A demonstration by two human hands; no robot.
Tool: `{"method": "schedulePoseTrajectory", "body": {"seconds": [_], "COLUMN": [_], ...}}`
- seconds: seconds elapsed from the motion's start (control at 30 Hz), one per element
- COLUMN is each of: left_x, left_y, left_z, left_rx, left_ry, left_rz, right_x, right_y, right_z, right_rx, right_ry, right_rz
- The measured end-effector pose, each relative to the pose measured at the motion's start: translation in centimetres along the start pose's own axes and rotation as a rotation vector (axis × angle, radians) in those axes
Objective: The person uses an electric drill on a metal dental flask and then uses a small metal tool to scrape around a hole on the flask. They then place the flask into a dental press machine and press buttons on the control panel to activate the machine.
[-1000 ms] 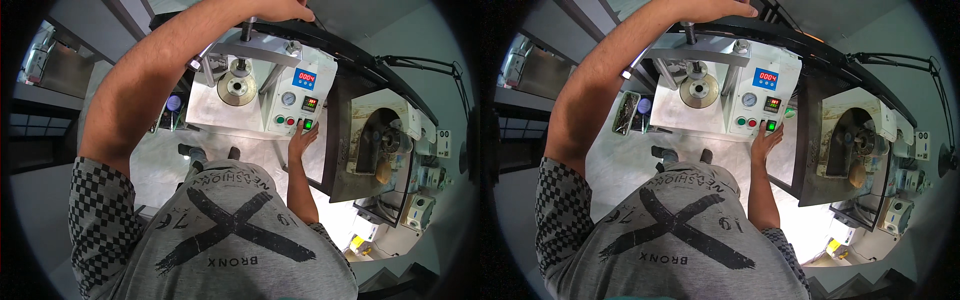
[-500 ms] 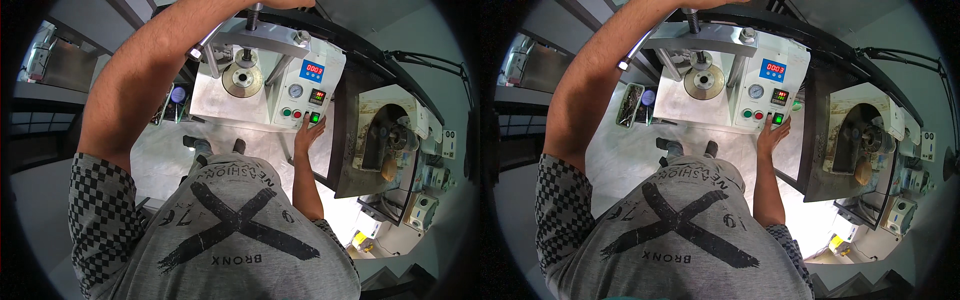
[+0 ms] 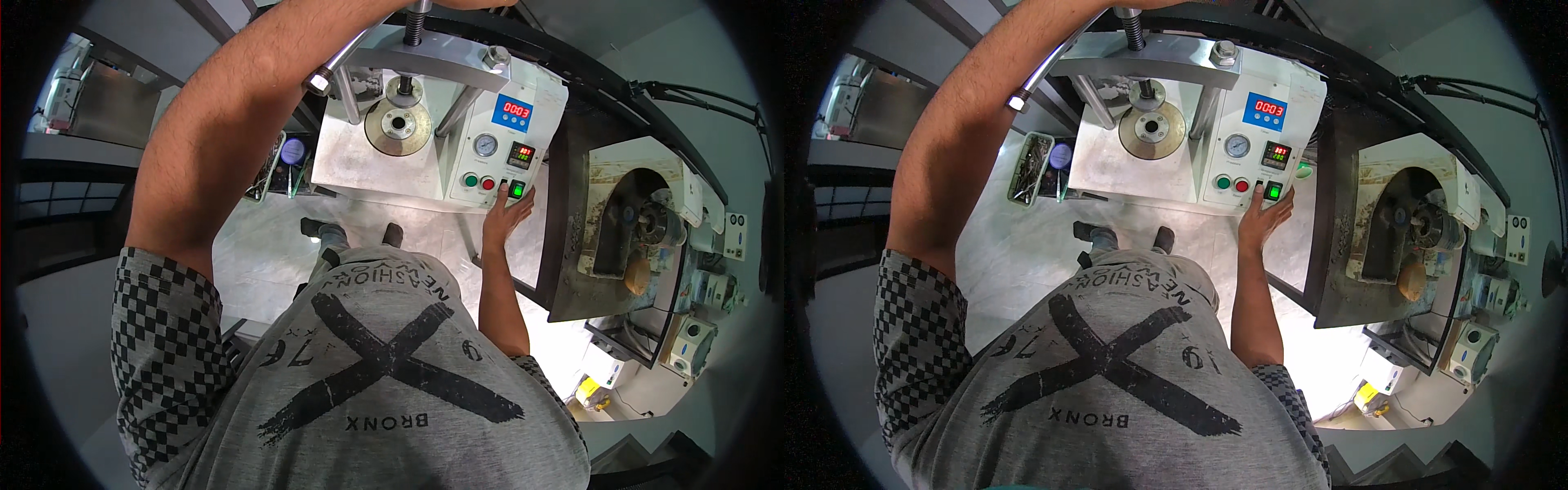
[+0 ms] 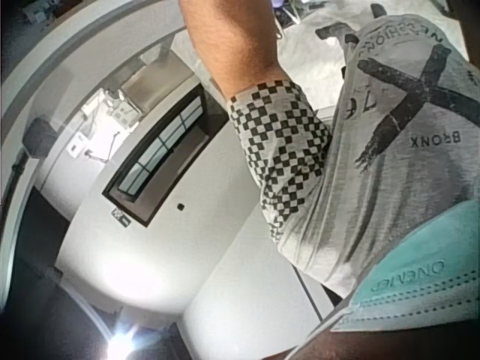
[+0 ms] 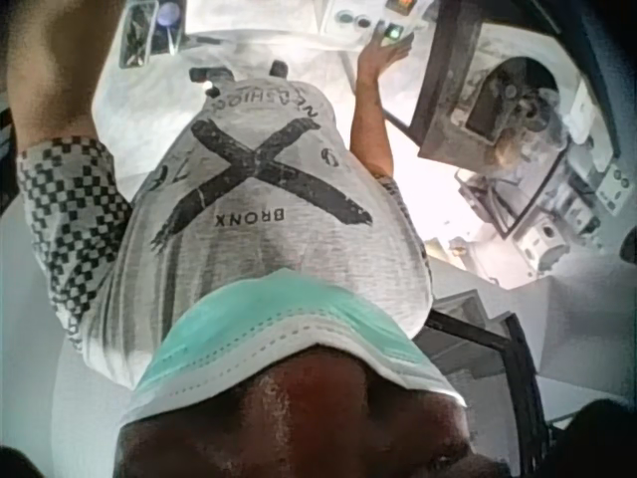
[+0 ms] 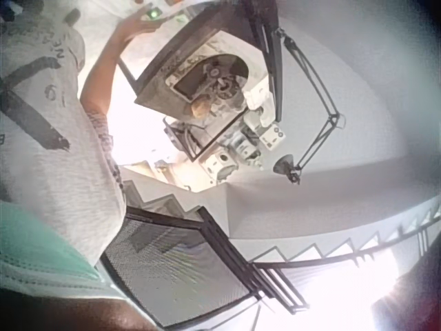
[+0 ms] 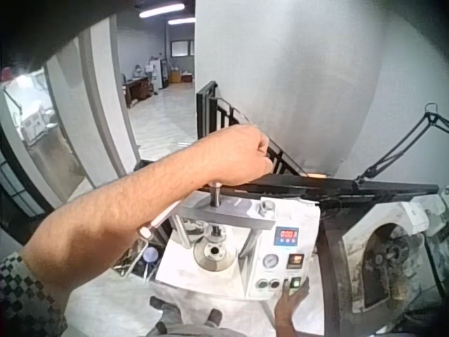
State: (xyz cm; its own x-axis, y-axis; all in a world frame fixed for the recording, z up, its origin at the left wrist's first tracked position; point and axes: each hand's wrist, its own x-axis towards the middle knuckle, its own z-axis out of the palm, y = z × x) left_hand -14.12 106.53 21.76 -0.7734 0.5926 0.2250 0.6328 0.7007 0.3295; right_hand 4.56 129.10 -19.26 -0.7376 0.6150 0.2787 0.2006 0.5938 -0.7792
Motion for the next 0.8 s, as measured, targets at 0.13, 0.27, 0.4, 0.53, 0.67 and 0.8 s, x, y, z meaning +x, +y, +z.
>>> {"method": "schedulePoseTrajectory", "body": {"seconds": [0.13,0.27,0.4,0.53,0.67,0.8], "left_x": [-0.1,-0.3,0.0,0.0,-0.3,0.0], "left_y": [0.2,0.6,0.0,-0.1,0.5,0.0], "left_z": [0.2,-0.6,-0.2,-0.2,-0.6,-0.2], "left_rx": [0.018,0.005,0.001,0.010,-0.017,-0.001], "left_ry": [-0.010,-0.052,0.002,0.009,-0.024,-0.020], "left_rz": [-0.008,-0.057,-0.013,0.003,-0.052,-0.024], "right_x": [0.0,-0.2,-0.2,-0.3,-0.2,-0.1], "right_y": [0.6,-0.3,-0.5,-0.1,0.0,0.2], "right_z": [0.1,-0.1,-0.3,-0.2,-0.2,0.0], "right_rx": [-0.001,0.031,0.060,0.065,0.069,0.073], "right_ry": [0.012,-0.005,-0.008,-0.002,0.003,0.008], "right_rz": [-0.028,-0.005,-0.005,0.002,0.001,-0.001]}}
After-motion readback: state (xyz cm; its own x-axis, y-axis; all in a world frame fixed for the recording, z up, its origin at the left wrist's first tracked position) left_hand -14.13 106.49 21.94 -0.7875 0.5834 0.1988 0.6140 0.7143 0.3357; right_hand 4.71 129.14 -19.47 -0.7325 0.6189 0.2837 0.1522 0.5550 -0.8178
